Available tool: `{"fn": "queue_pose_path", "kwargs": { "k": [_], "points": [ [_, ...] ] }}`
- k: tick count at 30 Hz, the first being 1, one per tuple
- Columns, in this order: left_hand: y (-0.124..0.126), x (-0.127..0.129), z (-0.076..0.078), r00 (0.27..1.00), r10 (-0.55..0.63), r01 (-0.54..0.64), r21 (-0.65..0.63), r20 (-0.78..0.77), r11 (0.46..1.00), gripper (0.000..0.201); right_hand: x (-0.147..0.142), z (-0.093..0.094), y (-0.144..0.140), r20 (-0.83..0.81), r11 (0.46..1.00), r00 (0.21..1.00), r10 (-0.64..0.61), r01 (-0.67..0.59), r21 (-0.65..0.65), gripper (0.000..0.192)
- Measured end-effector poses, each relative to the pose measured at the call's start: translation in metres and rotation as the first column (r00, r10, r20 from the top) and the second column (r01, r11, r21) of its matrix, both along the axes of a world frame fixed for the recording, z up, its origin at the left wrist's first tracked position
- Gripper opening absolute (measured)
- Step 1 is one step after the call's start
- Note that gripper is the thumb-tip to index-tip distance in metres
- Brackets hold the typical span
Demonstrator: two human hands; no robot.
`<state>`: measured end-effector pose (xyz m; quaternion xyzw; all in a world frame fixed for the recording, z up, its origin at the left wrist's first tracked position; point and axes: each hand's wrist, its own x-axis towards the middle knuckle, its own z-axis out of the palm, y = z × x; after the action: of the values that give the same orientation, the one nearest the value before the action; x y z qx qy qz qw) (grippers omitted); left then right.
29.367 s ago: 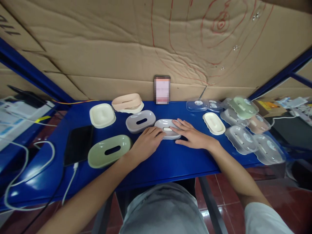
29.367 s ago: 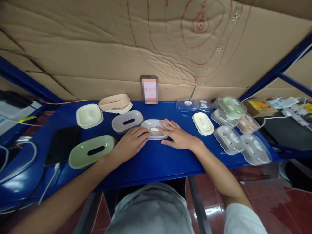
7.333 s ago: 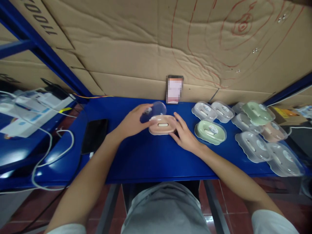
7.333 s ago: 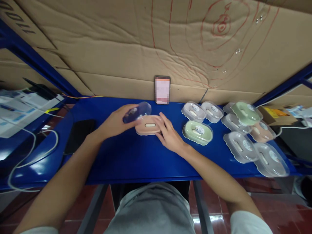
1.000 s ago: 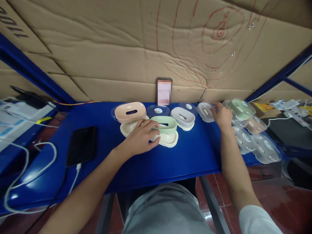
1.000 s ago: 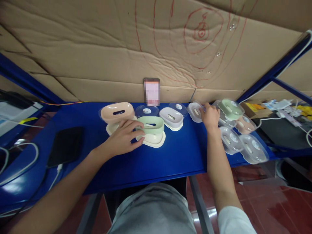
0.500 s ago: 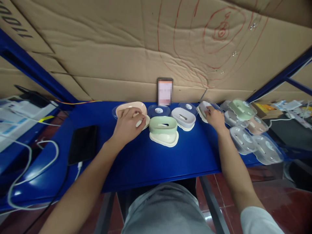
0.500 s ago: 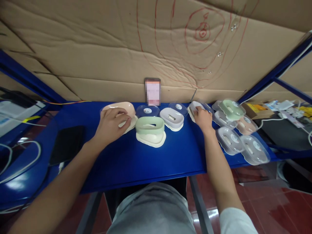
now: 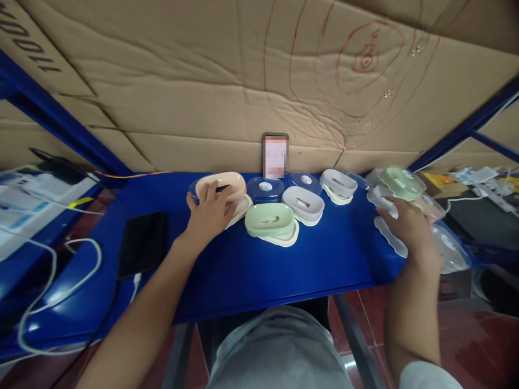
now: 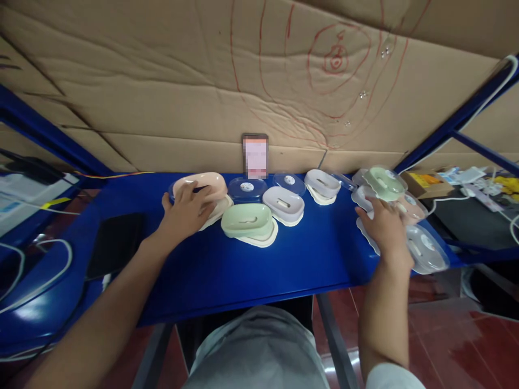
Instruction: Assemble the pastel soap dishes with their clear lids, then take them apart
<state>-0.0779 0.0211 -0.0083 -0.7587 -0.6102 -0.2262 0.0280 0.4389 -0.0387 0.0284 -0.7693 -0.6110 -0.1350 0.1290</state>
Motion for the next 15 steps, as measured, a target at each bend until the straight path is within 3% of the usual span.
{"fn": "queue_pose_path", "kwargs": {
  "k": [2, 4, 8, 12, 15],
  "points": [
    [0.0, 0.002, 0.001, 1.0, -0.013, 0.012, 0.03, 0.009, 0.999, 0.044, 0.006, -0.016, -0.029, 0.01, 0.993, 0.995, -0.103, 0.103, -0.052, 0.064],
    [0.0, 0.005, 0.005, 1.0, -0.026, 0.025, 0.075, 0.013, 0.997, 0.042, 0.003, -0.03, -0.051, 0.032, 0.994, 0.995, -0.089, 0.091, -0.061, 0.068],
    [-0.009, 0.019, 0.024, 0.989, -0.146, 0.141, 0.166, 0.022, 0.976, 0.037, -0.02, -0.034, -0.07, 0.05, 0.974, 0.973, 0.227, -0.225, -0.041, 0.057],
    [-0.059, 0.059, 0.045, 0.908, -0.417, 0.411, 0.131, 0.026, 0.902, 0.037, -0.046, -0.018, -0.062, -0.091, 0.852, 0.856, 0.509, -0.516, -0.084, 0.047],
    [-0.115, 0.104, 0.043, 0.798, -0.601, 0.598, 0.074, 0.048, 0.798, 0.036, -0.057, -0.009, -0.043, -0.21, 0.777, 0.77, 0.602, -0.626, -0.067, 0.044]
  ]
}}
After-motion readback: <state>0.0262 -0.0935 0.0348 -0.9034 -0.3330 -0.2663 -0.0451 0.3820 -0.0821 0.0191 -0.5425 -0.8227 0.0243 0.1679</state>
